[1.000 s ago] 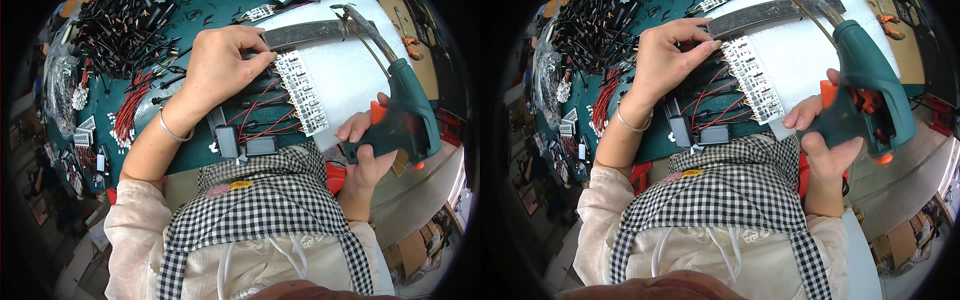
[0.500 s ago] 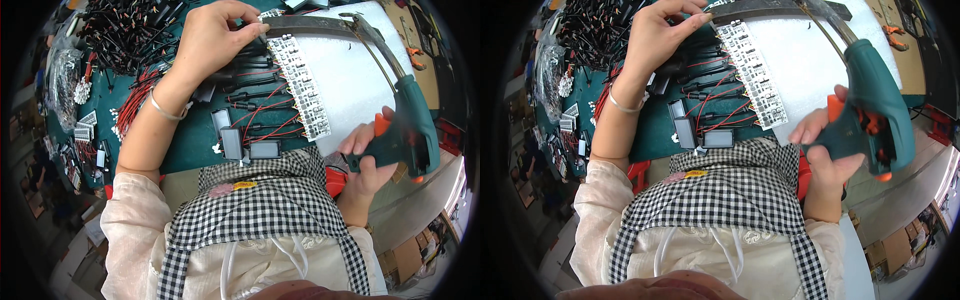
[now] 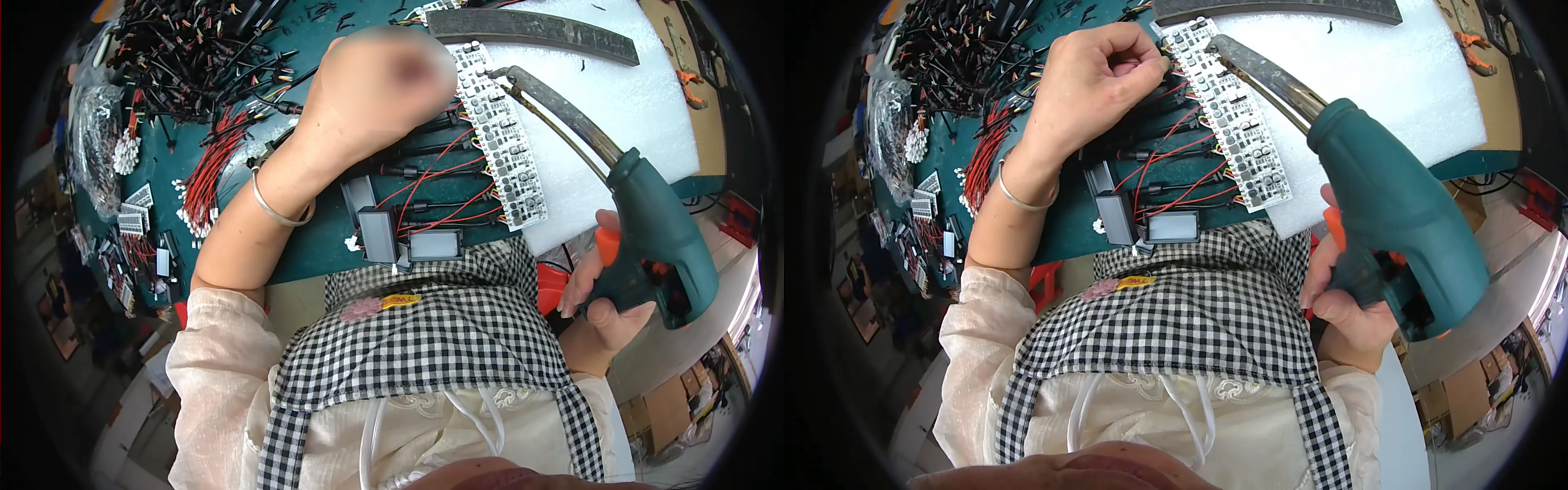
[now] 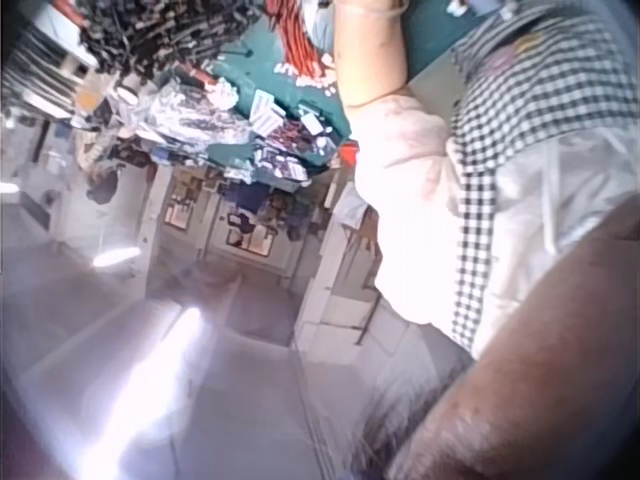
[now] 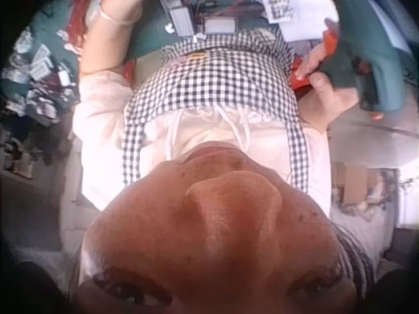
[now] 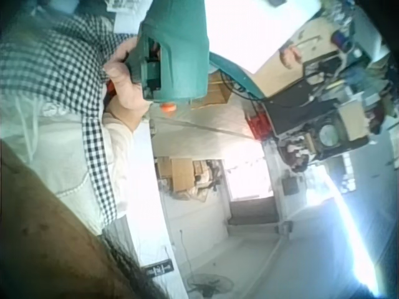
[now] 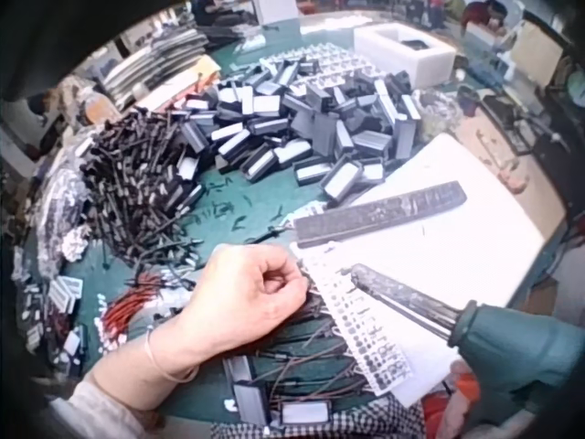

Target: The person uses a soldering iron to attach wires to a circuit board. They repeatedly pick up wires, apply solder to the board, and place the finished units on the table. The person also uses a small handheld device to assist with the soldering process.

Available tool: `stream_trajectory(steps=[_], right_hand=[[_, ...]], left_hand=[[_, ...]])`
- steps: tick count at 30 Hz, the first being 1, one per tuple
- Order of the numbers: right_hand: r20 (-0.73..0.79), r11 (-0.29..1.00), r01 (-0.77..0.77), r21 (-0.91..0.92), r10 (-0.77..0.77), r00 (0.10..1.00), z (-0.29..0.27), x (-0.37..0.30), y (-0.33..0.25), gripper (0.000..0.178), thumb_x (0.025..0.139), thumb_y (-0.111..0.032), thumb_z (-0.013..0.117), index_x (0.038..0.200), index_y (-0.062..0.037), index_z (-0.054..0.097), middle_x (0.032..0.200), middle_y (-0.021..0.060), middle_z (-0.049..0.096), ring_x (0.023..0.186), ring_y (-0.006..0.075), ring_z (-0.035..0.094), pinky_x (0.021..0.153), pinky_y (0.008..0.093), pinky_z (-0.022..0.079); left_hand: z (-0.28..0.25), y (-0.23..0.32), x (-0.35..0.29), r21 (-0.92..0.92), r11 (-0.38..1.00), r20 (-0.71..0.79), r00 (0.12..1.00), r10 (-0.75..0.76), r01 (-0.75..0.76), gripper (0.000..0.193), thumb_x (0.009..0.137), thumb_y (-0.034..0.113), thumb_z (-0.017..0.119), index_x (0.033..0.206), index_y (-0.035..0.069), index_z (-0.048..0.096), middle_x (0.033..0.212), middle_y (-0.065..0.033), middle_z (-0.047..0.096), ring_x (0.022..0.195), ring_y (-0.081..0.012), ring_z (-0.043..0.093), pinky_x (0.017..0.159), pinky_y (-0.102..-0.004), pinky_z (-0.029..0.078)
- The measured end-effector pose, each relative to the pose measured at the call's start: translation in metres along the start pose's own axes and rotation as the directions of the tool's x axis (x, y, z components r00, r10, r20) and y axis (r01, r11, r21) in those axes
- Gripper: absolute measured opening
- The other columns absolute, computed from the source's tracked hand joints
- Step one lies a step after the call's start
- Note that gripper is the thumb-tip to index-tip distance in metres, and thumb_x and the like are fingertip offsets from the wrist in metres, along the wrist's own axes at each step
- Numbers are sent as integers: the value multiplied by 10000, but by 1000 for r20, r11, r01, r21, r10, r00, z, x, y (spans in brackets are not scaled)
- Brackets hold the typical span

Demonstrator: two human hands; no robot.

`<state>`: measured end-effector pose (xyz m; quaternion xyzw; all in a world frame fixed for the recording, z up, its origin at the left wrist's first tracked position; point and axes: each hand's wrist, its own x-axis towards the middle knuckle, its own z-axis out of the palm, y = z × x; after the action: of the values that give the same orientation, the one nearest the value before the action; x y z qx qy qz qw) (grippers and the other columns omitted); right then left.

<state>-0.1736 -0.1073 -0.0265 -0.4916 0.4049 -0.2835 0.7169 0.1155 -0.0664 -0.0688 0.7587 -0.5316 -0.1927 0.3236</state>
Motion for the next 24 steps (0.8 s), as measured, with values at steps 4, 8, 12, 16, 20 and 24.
stream_trajectory(steps=[4,8,12,16,20,24], right_hand=[[132,999,43,20,-46,990,-6,2,5,929,707,-258,842,1322,178,300,764,128,547,492,146,518,419,253,456],[150,998,69,-6,-68,986,-4,4,7,914,724,-229,834,1316,192,279,864,178,548,499,143,501,404,253,466],[89,997,81,4,-81,993,5,5,8,881,717,-243,839,1269,199,313,1040,240,517,497,129,479,384,243,455],[68,997,76,22,-78,995,9,6,7,865,714,-261,842,1243,199,335,1042,242,515,495,125,473,369,242,443],[101,998,53,23,-55,993,2,6,8,869,711,-267,844,1241,199,336,1026,234,512,480,124,473,362,243,437],[128,1000,6,26,-9,992,2,7,4,859,712,-263,844,1233,197,339,989,217,512,473,132,484,366,246,437]], left_hand=[[1,1,0,30,999,-38,999,38,-36,143,771,157,679,742,20,649,543,-2,549,504,-38,472,494,-219,406],[4,2,-2,22,999,-69,997,34,-33,128,754,147,677,727,26,645,521,6,509,490,-37,433,482,-217,377],[6,2,-2,36,998,-104,993,58,-55,120,745,141,673,719,28,640,509,12,477,484,-38,400,473,-218,352],[2,8,-1,31,999,-51,998,-33,35,115,697,161,662,710,50,687,605,-101,639,560,-230,645,577,-315,514],[2,6,2,26,1000,-60,998,-3,5,124,692,163,665,711,42,683,604,-102,637,558,-225,644,584,-309,516],[5,2,3,-7,1000,-78,997,25,-26,139,687,169,667,713,33,679,614,-106,639,572,-217,648,592,-306,516]])
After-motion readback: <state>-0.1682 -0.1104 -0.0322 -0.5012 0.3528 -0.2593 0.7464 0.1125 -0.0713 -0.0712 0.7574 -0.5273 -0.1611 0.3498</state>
